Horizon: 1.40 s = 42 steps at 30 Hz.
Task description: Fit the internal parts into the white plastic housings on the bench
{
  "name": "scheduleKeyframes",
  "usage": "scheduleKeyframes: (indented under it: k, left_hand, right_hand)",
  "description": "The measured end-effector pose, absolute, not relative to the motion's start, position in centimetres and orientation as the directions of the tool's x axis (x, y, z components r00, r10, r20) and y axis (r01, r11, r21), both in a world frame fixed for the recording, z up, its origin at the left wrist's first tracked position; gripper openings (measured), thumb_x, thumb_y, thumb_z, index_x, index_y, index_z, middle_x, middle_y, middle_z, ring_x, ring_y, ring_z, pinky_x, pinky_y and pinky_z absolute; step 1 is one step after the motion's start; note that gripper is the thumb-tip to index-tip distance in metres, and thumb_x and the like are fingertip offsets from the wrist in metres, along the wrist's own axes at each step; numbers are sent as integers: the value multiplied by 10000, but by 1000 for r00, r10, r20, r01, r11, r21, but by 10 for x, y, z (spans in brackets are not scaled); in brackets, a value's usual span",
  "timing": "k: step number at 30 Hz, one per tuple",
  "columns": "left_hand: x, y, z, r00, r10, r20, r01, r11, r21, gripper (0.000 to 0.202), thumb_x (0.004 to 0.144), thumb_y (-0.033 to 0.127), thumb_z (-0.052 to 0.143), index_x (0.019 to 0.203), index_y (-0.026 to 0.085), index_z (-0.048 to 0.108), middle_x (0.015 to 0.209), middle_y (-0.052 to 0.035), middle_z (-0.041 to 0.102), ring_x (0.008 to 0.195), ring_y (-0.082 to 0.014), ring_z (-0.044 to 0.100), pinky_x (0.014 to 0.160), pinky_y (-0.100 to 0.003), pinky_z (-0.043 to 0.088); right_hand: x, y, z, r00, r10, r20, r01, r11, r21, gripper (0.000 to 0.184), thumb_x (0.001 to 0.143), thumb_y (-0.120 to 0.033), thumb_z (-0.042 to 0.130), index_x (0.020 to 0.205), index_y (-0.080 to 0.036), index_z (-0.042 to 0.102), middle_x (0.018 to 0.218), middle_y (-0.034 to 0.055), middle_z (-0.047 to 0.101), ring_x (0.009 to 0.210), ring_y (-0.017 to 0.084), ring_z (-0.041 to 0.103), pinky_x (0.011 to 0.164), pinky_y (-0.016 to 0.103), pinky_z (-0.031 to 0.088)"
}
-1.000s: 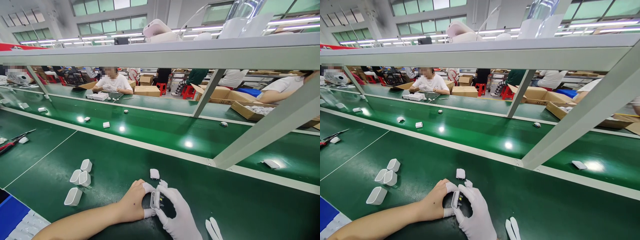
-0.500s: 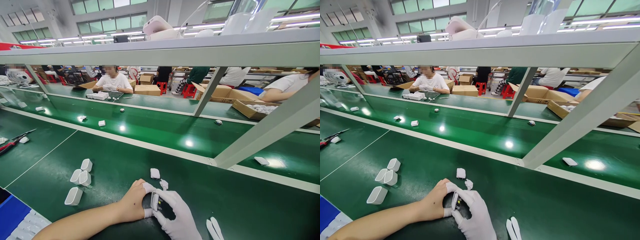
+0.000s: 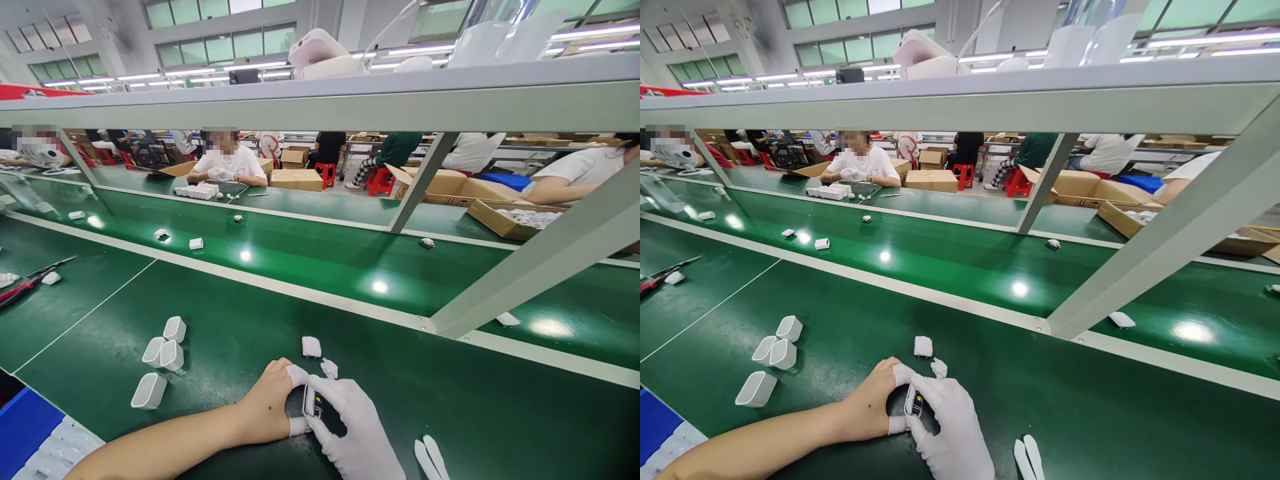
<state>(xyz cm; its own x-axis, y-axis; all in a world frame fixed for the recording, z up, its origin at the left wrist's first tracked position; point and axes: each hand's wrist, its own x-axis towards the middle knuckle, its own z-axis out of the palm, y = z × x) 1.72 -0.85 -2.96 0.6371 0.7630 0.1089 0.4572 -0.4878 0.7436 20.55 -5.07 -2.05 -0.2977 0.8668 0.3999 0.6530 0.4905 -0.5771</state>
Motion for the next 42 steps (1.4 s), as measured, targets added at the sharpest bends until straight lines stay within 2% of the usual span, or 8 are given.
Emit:
scheduleKeyframes:
  k: [5,10,13,26,31,35,38,42]
  left_hand:
    - [17,-8,-30,636,764,105,467,-490,737,410,659,203,745,1030,235,572,1003,3,624,935,-214,488,838,-338,383]
    - [17,-8,-30,633,768,102,477,-489,730,386,669,226,740,1016,226,571,1027,-16,625,941,-225,488,851,-351,389]
    - [17,-9,-30,634,766,102,471,-488,735,359,687,257,737,1005,232,571,1021,-11,628,939,-222,489,856,-351,389]
    - [18,-9,-29,640,760,110,479,-507,717,347,696,288,728,1004,239,576,987,-2,633,915,-217,492,827,-344,380]
    - [17,-9,-28,634,766,108,466,-490,737,358,692,280,731,1017,251,585,1017,-4,633,943,-224,496,848,-350,382]
    - [17,-8,-28,638,764,99,470,-488,736,364,684,268,740,1018,262,595,1001,7,638,936,-221,497,842,-352,386]
    - [17,-8,-28,636,765,104,471,-491,732,378,669,256,755,1010,255,594,1007,9,640,942,-221,498,846,-353,387]
    - [16,-8,-27,646,752,131,445,-510,736,398,695,303,756,1054,270,588,1026,17,650,953,-221,508,855,-359,385]
  right_hand:
    - [206,-52,-22,-290,868,404,692,481,-538,539,756,-103,579,1248,-318,529,958,11,677,893,214,621,764,381,553]
    - [203,-57,-30,-243,802,545,808,479,-344,479,763,-196,605,1235,-267,569,1075,90,666,992,296,633,765,469,568]
    - [201,-59,-30,-257,785,564,833,476,-283,467,768,-213,576,1235,-217,574,1121,136,650,1009,316,635,764,477,577]
    - [202,-56,-32,-256,826,502,797,474,-375,415,787,-248,589,1201,-236,582,1125,90,661,1004,282,647,802,444,578]
    - [202,-54,-33,-282,834,475,799,478,-365,410,810,-270,584,1219,-251,576,1197,91,632,1078,299,613,822,461,565]
    - [204,-54,-36,-303,834,462,798,487,-356,455,784,-246,583,1238,-259,550,1206,59,641,1148,309,579,856,495,552]
    - [209,-54,-31,-333,784,524,780,542,-314,504,773,-268,603,1269,-226,521,1244,75,624,1164,319,566,864,504,540]
    - [213,-53,-19,-401,627,668,684,690,-238,323,792,-185,546,1110,-216,597,1069,55,706,960,261,644,794,443,533]
